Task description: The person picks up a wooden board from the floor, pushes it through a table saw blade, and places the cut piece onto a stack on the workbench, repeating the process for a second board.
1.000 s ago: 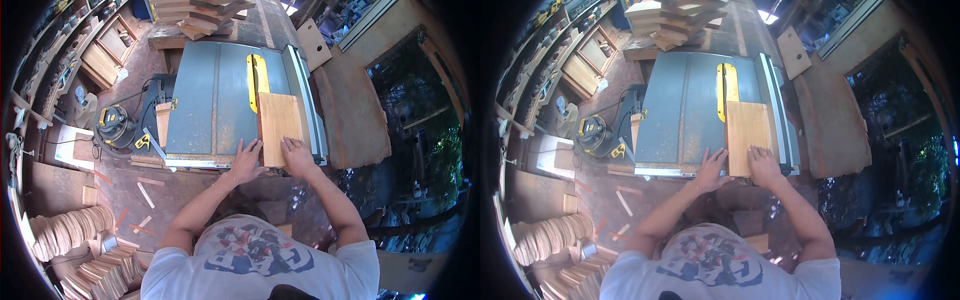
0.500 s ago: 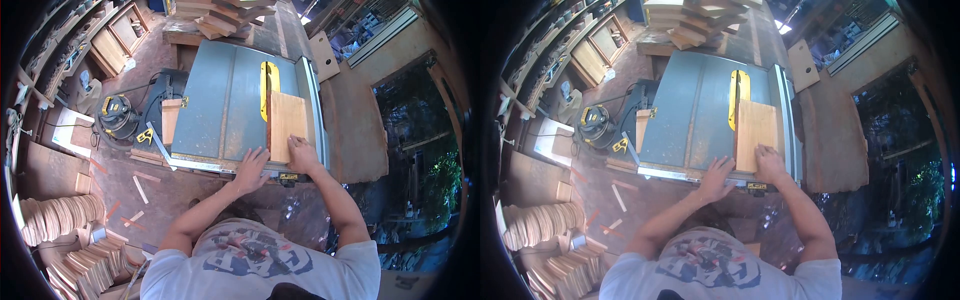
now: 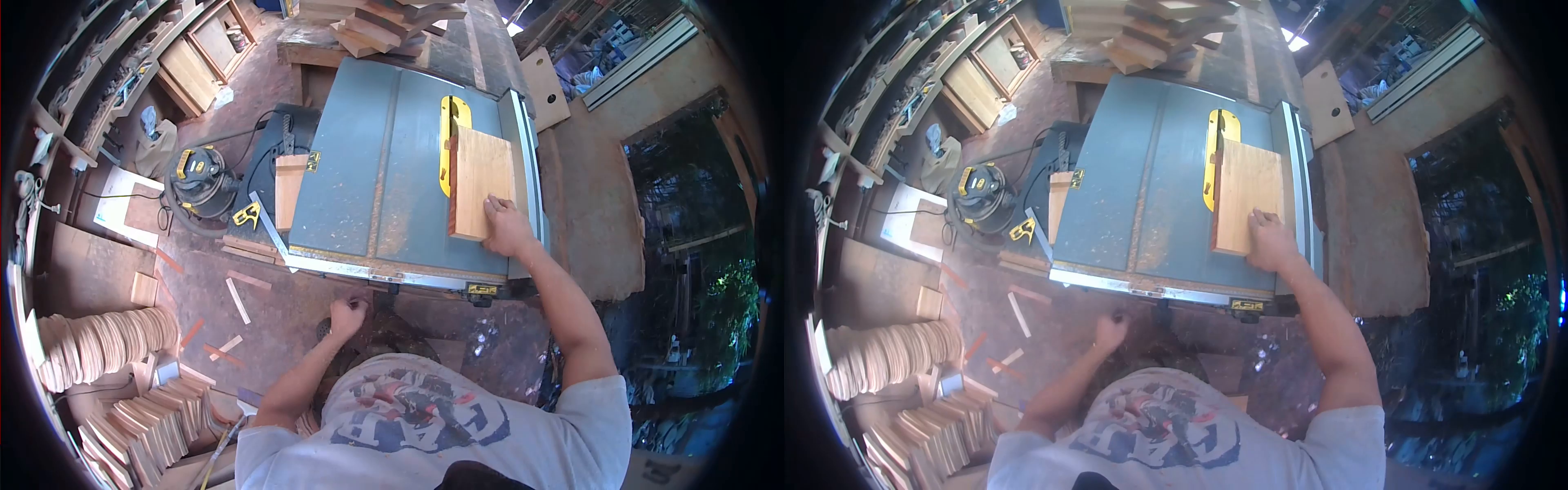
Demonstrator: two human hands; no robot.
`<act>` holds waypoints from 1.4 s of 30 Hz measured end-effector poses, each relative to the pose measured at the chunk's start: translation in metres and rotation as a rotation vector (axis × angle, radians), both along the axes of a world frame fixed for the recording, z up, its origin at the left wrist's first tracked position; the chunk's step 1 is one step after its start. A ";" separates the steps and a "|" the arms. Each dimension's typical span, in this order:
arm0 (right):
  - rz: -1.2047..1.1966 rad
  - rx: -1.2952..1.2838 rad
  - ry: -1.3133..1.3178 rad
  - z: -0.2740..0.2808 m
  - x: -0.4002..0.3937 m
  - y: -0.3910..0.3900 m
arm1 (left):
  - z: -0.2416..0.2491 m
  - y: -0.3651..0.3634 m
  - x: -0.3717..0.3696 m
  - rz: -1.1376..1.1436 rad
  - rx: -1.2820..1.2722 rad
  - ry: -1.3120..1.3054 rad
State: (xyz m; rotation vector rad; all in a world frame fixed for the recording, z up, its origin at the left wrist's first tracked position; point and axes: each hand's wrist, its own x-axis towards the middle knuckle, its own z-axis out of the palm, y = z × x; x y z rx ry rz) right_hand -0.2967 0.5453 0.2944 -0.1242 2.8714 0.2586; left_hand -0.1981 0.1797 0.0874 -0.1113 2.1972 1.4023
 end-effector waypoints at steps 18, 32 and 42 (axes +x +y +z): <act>-0.001 -0.038 0.013 -0.007 -0.060 0.023 | -0.079 0.016 -0.036 0.889 1.238 -0.638; 0.002 -0.028 0.025 -0.010 -0.103 0.038 | -0.096 0.014 -0.040 0.972 1.283 -0.699; 0.017 -0.013 0.033 -0.020 -0.135 0.055 | -0.095 0.013 -0.041 0.971 1.358 -0.678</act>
